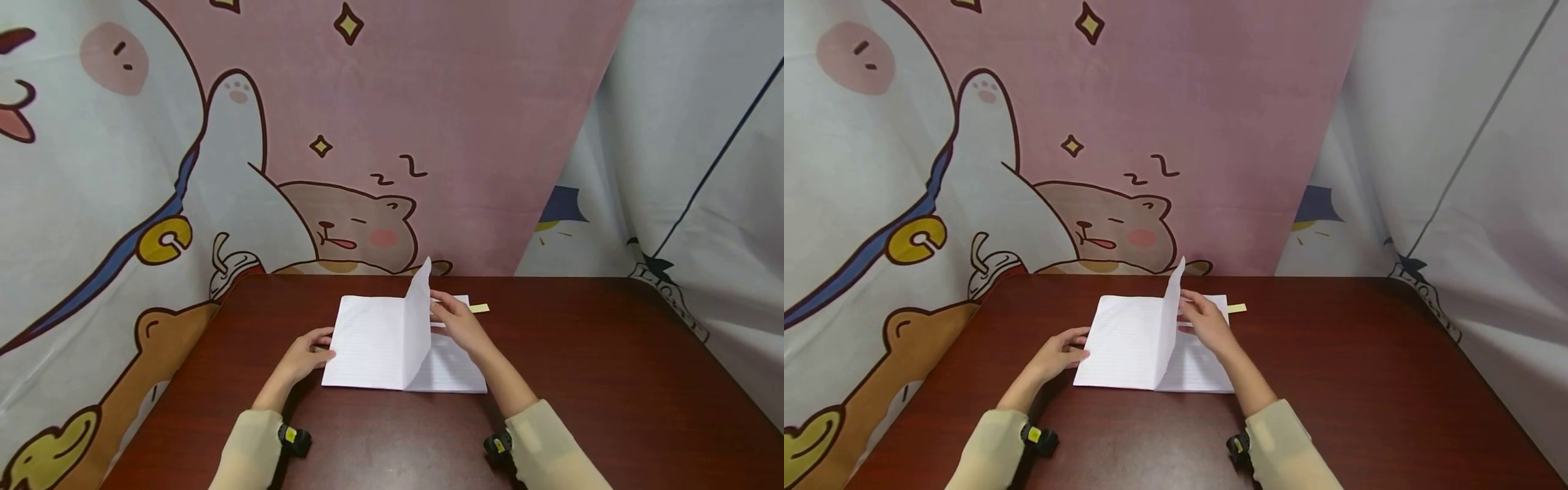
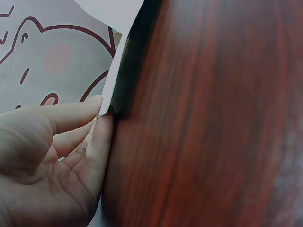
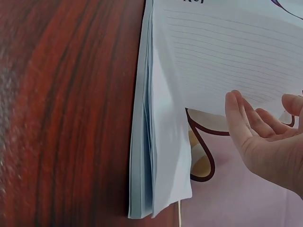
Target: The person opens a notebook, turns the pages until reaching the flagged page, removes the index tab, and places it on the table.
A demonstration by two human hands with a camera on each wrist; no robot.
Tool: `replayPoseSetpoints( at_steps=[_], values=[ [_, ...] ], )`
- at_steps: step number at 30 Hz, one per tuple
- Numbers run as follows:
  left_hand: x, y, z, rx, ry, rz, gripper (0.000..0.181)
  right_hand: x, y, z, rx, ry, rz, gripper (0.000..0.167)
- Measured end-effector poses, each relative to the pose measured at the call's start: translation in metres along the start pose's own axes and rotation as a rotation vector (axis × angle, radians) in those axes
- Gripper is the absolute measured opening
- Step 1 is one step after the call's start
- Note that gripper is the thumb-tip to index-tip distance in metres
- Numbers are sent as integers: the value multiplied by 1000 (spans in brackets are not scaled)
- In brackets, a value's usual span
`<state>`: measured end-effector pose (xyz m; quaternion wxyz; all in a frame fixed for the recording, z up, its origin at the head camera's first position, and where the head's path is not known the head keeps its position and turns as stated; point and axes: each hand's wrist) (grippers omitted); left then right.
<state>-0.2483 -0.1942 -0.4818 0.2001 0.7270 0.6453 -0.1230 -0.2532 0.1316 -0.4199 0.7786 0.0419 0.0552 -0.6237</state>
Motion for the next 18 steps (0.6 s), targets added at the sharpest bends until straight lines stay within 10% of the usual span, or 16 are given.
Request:
replayPoseSetpoints(
  at_steps=[18],
  values=[
    [-1, 0, 2, -6, -5, -3, 49, 10, 0, -6, 7, -16, 93, 51]
  ],
)
Point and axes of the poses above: each hand's wrist, its own y-axis away from the middle knuckle, its own x-axis out of the palm, z = x × y
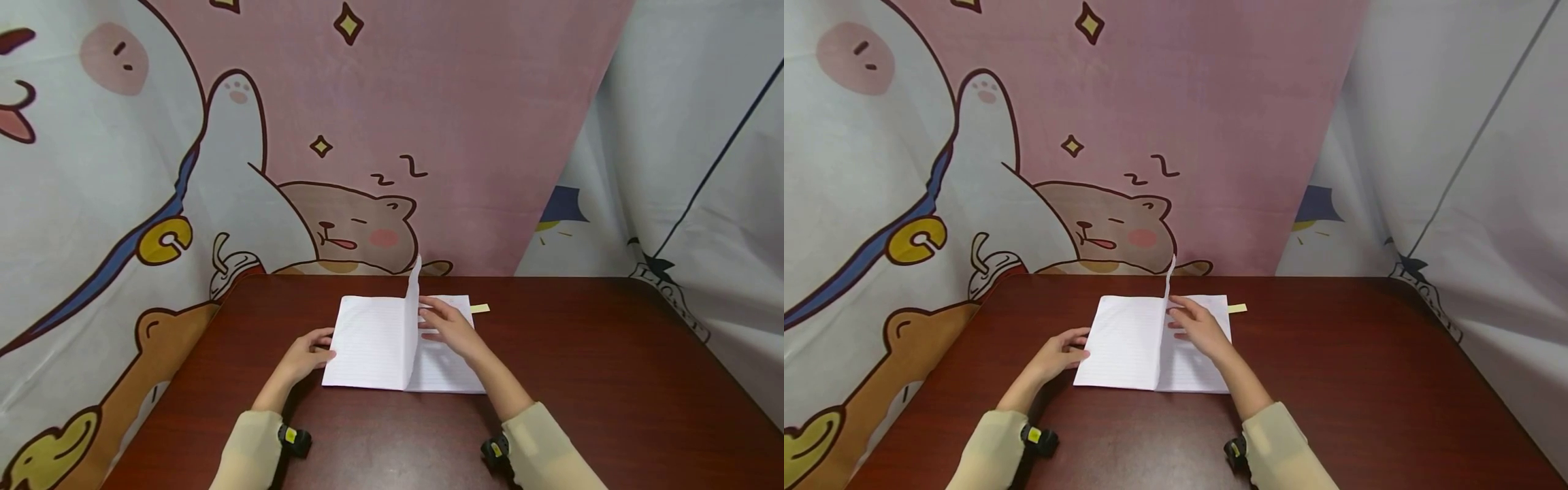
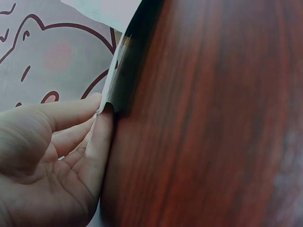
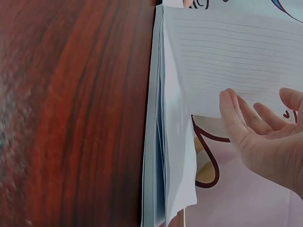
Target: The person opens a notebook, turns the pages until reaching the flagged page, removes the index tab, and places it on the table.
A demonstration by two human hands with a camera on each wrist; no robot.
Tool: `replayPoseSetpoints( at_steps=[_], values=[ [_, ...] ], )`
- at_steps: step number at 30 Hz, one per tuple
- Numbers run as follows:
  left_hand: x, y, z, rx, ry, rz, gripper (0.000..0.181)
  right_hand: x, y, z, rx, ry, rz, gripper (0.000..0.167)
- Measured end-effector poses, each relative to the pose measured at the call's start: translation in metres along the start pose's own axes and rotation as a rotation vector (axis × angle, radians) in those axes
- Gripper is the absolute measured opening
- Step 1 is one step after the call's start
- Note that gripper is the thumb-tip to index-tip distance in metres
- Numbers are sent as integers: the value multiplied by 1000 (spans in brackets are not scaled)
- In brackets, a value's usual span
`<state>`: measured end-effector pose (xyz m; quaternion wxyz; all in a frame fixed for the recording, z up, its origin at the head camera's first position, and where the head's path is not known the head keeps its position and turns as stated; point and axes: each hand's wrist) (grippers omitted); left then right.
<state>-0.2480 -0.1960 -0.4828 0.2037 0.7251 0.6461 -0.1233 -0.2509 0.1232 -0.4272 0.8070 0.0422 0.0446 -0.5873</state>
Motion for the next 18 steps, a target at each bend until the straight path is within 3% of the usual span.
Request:
replayPoseSetpoints(
  at_steps=[18],
  values=[
    [0, 0, 0, 12, 24, -10, 45, 13, -5, -11, 0, 14, 44, 49]
  ],
)
Point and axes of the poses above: each hand's wrist, its own y-axis away from the middle knuckle, its own x-axis out of the palm, z = x × y
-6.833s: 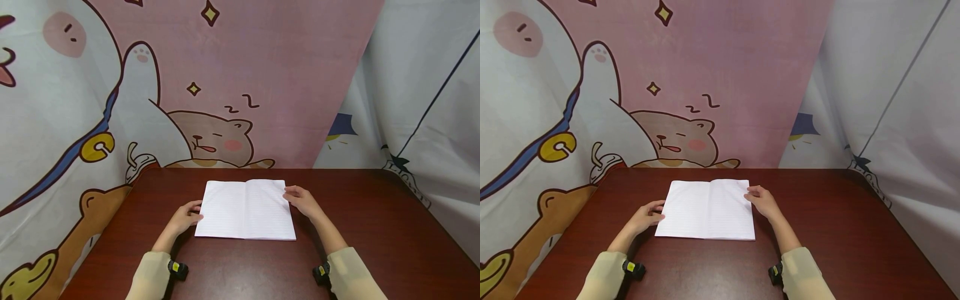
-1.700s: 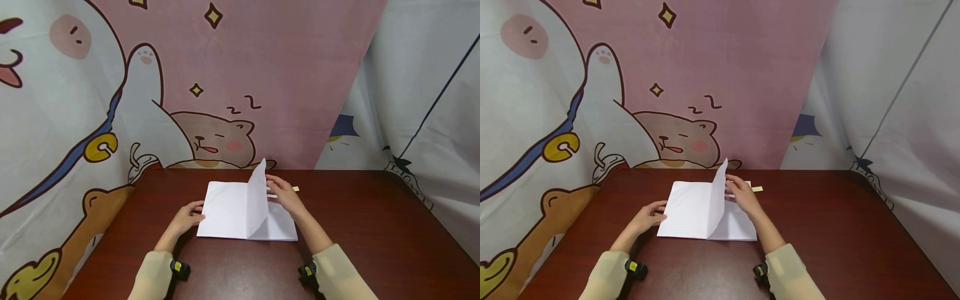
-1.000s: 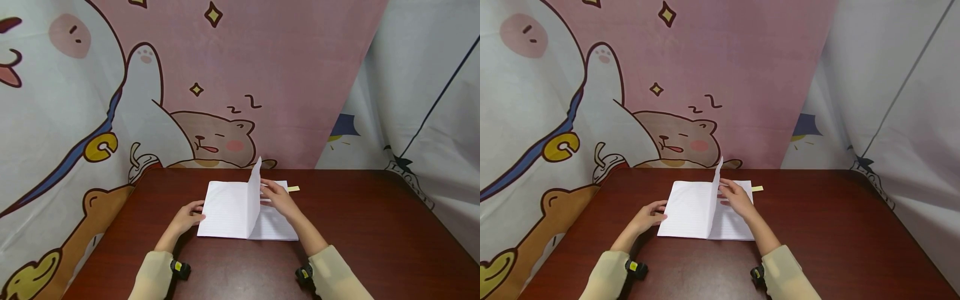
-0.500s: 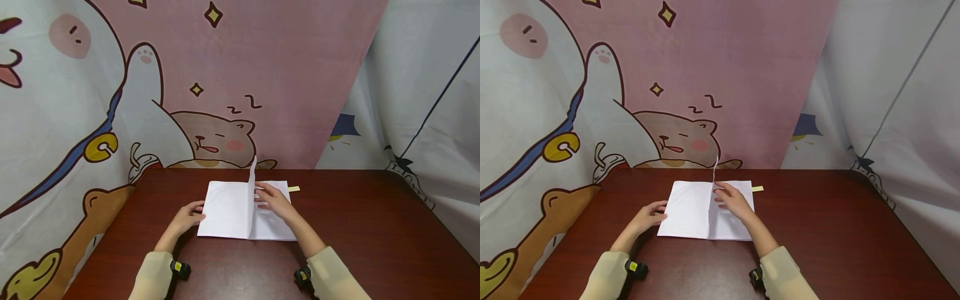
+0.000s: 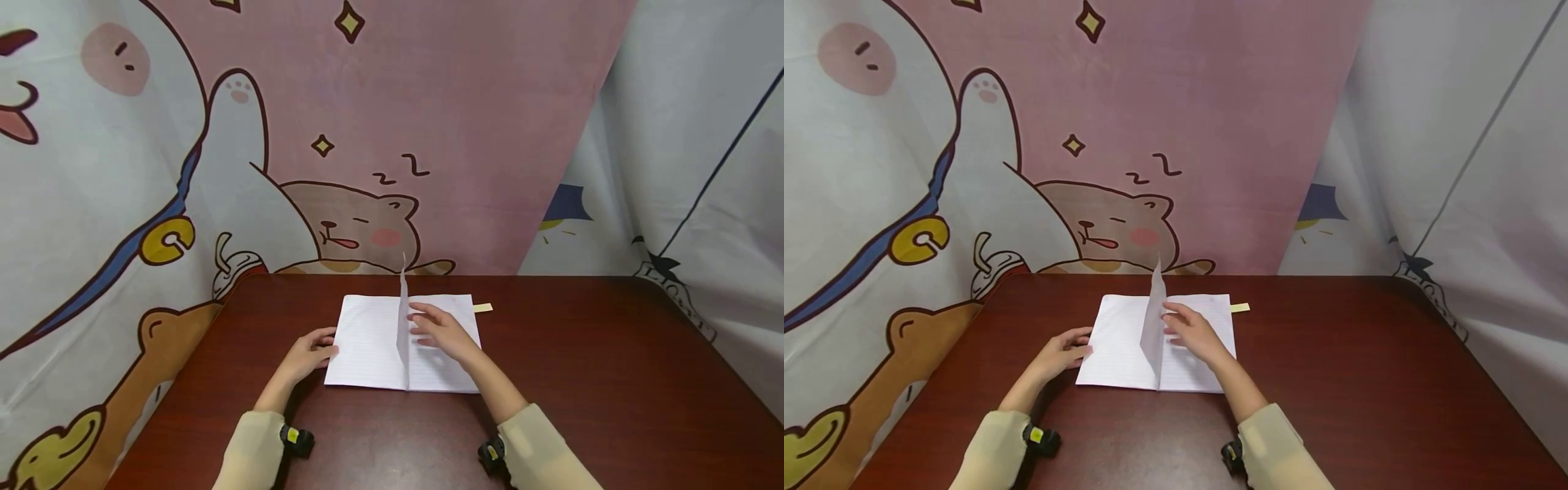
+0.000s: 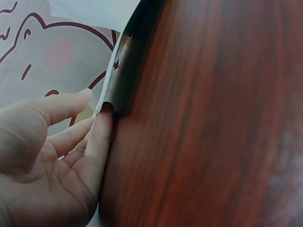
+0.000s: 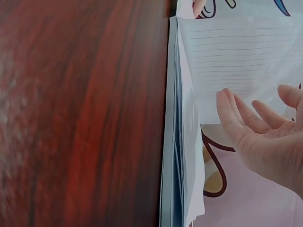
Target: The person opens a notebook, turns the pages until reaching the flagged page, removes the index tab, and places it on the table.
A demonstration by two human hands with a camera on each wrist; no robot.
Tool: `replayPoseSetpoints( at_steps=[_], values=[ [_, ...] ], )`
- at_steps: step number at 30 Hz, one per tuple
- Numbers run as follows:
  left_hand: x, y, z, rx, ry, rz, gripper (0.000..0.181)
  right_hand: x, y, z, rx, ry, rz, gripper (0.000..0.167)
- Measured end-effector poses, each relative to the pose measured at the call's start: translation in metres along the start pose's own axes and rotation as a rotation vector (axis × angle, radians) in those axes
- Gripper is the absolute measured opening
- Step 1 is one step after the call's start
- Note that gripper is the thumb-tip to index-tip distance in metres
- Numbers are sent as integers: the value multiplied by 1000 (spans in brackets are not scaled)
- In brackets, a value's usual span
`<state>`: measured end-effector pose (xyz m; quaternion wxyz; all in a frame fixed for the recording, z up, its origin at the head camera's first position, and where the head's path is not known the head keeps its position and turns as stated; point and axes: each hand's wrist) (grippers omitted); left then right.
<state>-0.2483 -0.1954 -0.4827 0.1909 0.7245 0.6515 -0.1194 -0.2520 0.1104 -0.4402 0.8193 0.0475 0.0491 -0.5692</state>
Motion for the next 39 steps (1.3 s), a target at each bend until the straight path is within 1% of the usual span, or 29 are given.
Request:
replayPoseSetpoints(
  at_steps=[6, 8, 14, 23, 29, 32, 35, 39],
  values=[
    [1, 0, 0, -20, 16, -3, 43, 2, -1, -2, -2, -6, 17, 49],
    [1, 0, 0, -12, 13, 5, 42, 3, -1, -2, 0, 1, 17, 49],
    [0, 2, -2, 15, 26, 26, 42, 7, -2, -7, -11, 64, 35, 49],
    [0, 1, -1, 6, 64, 3, 42, 9, -4, -12, -35, 160, 93, 45],
    [-1, 0, 1, 12, 29, 21, 43, 10, -4, -12, -24, 176, 114, 45],
    [-1, 0, 1, 3, 11, 15, 44, 11, -4, -12, -25, 183, 120, 44],
    [-1, -1, -1, -11, 10, 3, 45, 12, -4, -11, -24, 185, 126, 44],
    [-2, 1, -1, 1, 23, 18, 49, 14, -5, -12, -17, 204, 128, 44]
  ],
)
Point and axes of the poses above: each hand's wrist, its own y-axis away from the middle knuckle, its own x-axis out of the palm, z = x × y
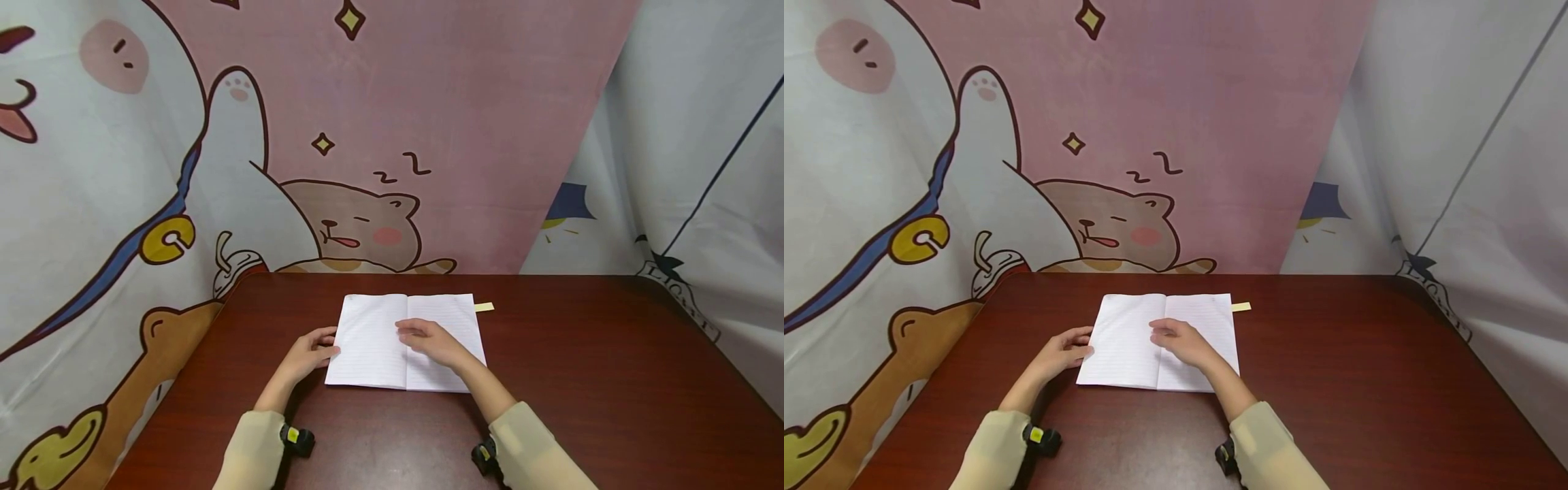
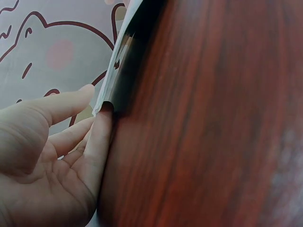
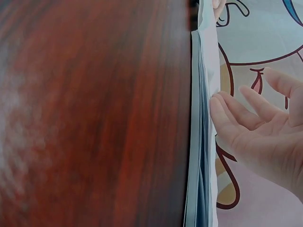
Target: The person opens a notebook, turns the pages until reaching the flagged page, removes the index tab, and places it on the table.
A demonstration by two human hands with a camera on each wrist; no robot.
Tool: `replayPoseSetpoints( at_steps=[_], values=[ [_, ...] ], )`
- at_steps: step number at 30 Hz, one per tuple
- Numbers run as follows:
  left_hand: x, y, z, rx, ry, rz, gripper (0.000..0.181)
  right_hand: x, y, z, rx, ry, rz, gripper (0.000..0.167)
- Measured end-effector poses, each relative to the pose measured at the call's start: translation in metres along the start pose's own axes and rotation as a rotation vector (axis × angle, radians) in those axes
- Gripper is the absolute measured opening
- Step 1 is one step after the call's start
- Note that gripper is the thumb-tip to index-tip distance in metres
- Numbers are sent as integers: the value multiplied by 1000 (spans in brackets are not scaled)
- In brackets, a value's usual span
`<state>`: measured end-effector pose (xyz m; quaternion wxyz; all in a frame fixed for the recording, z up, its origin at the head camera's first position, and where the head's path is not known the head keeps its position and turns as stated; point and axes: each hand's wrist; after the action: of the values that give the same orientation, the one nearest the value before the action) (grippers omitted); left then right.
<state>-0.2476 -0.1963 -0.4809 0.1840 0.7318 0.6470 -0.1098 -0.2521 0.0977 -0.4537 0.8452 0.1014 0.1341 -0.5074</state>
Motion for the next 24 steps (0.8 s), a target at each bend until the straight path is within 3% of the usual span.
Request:
replayPoseSetpoints(
  at_steps=[15, 24],
  values=[
    [-1, 2, -1, 9, 2, 22, 52, 1, -2, 0, 21, 44, 6, 43],
    [-2, 4, -3, 14, -5, 28, 51, -2, 0, 2, 4, 61, -47, 39]
  ],
)
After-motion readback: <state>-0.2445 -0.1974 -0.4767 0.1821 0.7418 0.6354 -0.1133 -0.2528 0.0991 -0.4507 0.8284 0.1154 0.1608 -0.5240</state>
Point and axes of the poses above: each hand's wrist, its own y-axis away from the middle knuckle, its own x-axis out of the palm, z = x × y
